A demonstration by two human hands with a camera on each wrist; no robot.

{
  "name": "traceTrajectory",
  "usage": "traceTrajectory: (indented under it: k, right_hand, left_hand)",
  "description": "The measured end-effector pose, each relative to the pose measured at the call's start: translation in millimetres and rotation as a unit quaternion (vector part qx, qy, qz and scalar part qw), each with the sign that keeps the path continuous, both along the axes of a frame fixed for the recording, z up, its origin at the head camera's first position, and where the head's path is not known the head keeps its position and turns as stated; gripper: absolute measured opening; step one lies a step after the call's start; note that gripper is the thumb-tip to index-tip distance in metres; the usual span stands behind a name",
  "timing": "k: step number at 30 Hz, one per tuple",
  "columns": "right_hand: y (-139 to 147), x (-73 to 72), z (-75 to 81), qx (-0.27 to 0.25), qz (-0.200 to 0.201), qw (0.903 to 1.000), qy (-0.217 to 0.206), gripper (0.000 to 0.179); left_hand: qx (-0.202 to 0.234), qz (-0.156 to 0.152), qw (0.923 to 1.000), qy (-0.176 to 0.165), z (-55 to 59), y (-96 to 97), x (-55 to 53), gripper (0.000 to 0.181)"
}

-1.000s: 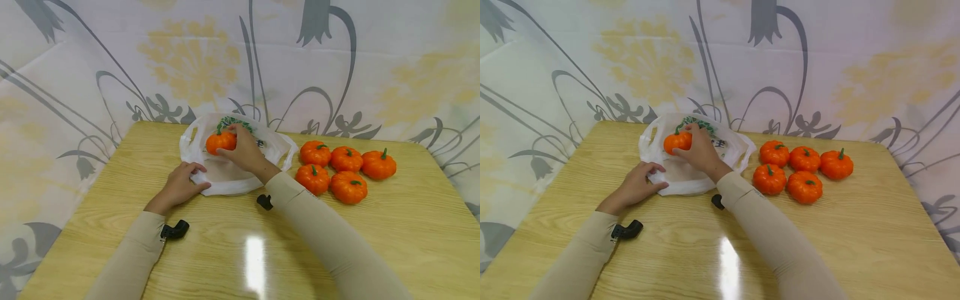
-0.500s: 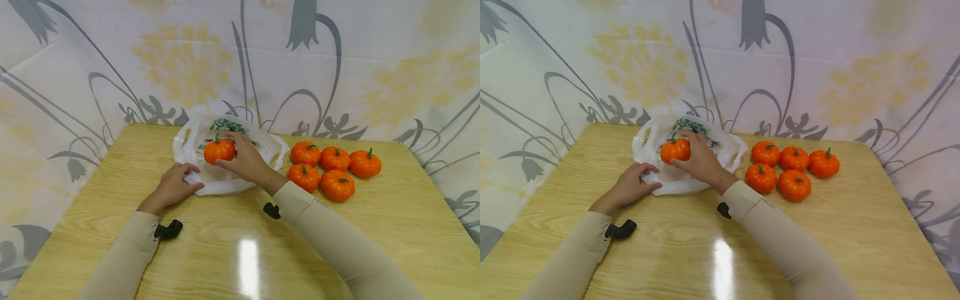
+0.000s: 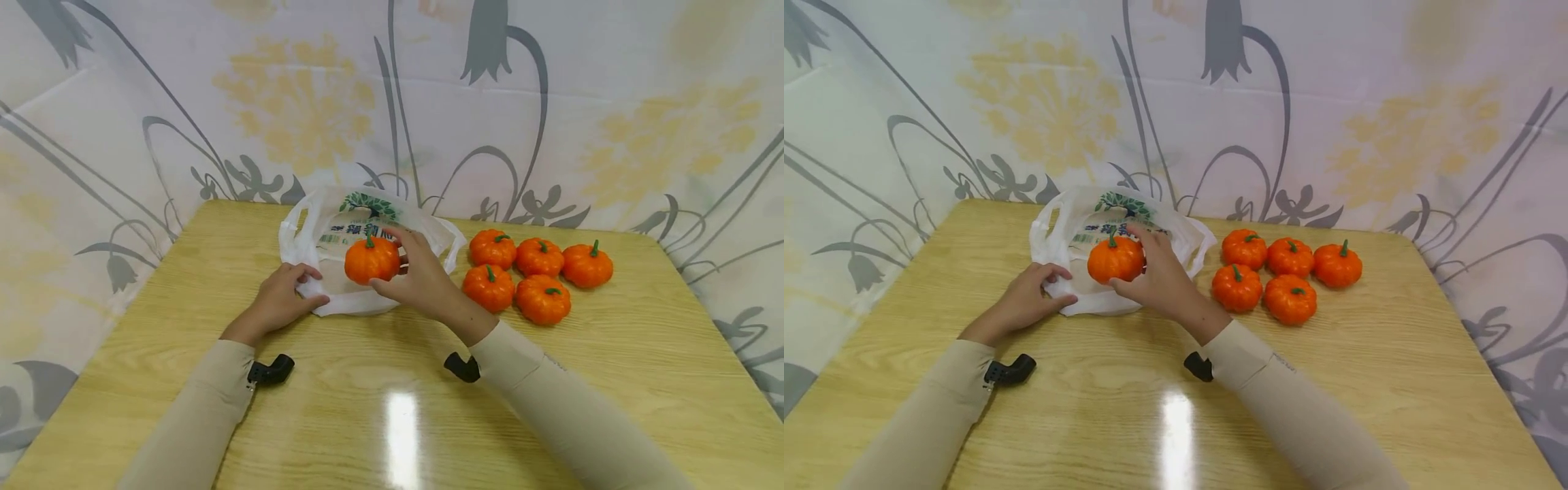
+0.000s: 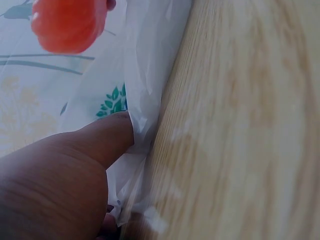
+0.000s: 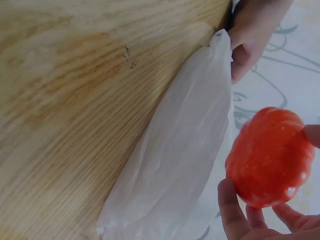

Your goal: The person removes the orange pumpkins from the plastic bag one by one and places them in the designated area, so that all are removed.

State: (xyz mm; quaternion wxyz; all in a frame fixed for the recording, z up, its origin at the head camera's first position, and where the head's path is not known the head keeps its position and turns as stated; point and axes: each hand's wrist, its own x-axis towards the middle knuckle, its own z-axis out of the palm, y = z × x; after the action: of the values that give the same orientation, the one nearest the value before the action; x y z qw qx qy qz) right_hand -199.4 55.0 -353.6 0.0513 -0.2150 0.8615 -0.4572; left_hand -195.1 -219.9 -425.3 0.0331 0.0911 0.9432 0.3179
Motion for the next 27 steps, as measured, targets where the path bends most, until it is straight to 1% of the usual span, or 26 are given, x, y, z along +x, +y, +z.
traceTrajectory:
  k: [4,9,12,18,21,23,27]
  right_hand:
    - [5,8.8,-1.8,-0.005,0.009,0.9999,-0.014,0.088]
    - [16,22.9,-2.8,0.003,0.014,0.9996,-0.024,0.089]
    - [22,31.0,-3.4,0.006,0.012,0.9998,-0.016,0.086]
    - [37,48.6,-0.8,0.011,0.017,0.9996,0.022,0.079]
    - [47,55.8,1.5,0.009,0.009,0.9991,0.041,0.078]
    - [54,60.0,2.4,0.005,0.002,0.9989,0.046,0.079]
    - [71,67.3,2.9,0.001,0.001,0.9983,0.058,0.081]
  left_hand:
    - [-0.001,0.006,1.0000,-0.004,1.0,-3.0,2.1,0.043]
    - [0.003,0.002,1.0000,-0.004,1.7,-1.8,2.3,0.044]
    - [0.005,0.001,1.0000,0.000,1.3,-1.1,1.0,0.045]
    - [0.002,0.003,1.0000,-0.002,1.4,0.9,-1.0,0.045]
    - [-0.001,0.001,1.0000,0.001,1.0,-0.4,-2.2,0.045]
    - [0.000,-0.001,1.0000,0.001,0.2,-1.1,-2.7,0.045]
    - [-0.004,-0.006,1.0000,-0.003,-2.1,-1.0,-1.5,0.045]
